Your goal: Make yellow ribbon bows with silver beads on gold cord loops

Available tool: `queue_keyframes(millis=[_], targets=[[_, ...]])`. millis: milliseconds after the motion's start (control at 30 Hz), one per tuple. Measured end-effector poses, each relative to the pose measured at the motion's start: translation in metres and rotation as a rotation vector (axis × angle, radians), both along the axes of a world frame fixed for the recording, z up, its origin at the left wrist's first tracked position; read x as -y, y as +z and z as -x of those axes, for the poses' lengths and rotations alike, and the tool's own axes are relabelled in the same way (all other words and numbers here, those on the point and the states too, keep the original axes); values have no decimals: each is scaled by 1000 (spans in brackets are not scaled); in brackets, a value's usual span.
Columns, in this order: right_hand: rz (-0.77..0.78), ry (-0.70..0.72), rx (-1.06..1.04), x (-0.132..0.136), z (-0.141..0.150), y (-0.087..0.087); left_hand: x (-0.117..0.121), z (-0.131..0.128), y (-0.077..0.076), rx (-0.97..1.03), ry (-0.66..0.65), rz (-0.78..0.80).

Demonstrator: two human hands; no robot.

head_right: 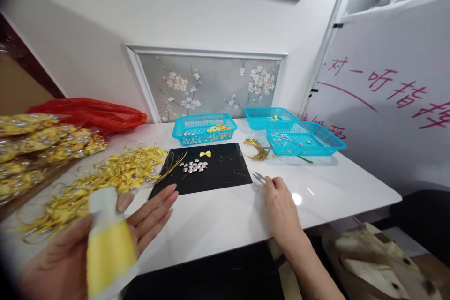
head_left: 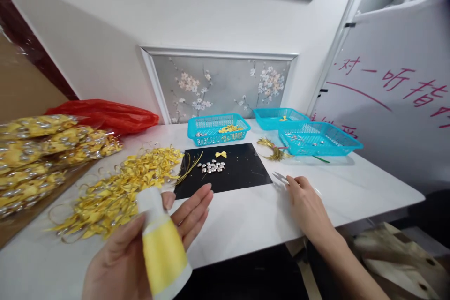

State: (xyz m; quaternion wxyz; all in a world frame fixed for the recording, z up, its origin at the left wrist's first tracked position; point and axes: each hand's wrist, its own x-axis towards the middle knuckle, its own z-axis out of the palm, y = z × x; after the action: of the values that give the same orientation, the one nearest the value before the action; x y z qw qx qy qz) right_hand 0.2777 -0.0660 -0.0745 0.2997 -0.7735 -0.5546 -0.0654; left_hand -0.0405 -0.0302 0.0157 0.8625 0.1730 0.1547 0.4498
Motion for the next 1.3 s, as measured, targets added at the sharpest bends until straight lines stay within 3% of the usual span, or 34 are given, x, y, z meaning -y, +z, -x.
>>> queue_keyframes(millis=[267, 367, 467, 567, 633, 700, 733, 900, 1100, 1167, 1300], targets=[[16, -71, 9, -4, -3, -8, 5, -23, 18, -115, 30, 53], [-29, -62, -85, -5, 1, 1, 5, -23, 16, -84, -6, 61], [-113, 22, -214, 1, 23, 23, 6, -25, 14, -47, -76, 61], [-117, 327, -436, 9, 62, 51, 7, -26, 12, -7, -166, 53], [81, 764, -975, 12, 89, 64, 9, -25, 11, 25, -215, 38], [264, 986, -1299, 13, 108, 67, 12, -21, 9, 58, -257, 18], [330, 1018, -1372, 12, 114, 65, 13, -18, 7, 66, -266, 7], [399, 945, -1467, 11, 124, 46, 20, 3, 0, -25, -180, -19], [279, 752, -1504, 15, 120, 48, 24, 26, 0, -247, 84, -121], [222, 701, -1485, 16, 116, 49, 22, 26, 1, -430, 139, -229], [111, 586, -1387, 20, 101, 51, 0, 15, 6, -962, 255, -635]])
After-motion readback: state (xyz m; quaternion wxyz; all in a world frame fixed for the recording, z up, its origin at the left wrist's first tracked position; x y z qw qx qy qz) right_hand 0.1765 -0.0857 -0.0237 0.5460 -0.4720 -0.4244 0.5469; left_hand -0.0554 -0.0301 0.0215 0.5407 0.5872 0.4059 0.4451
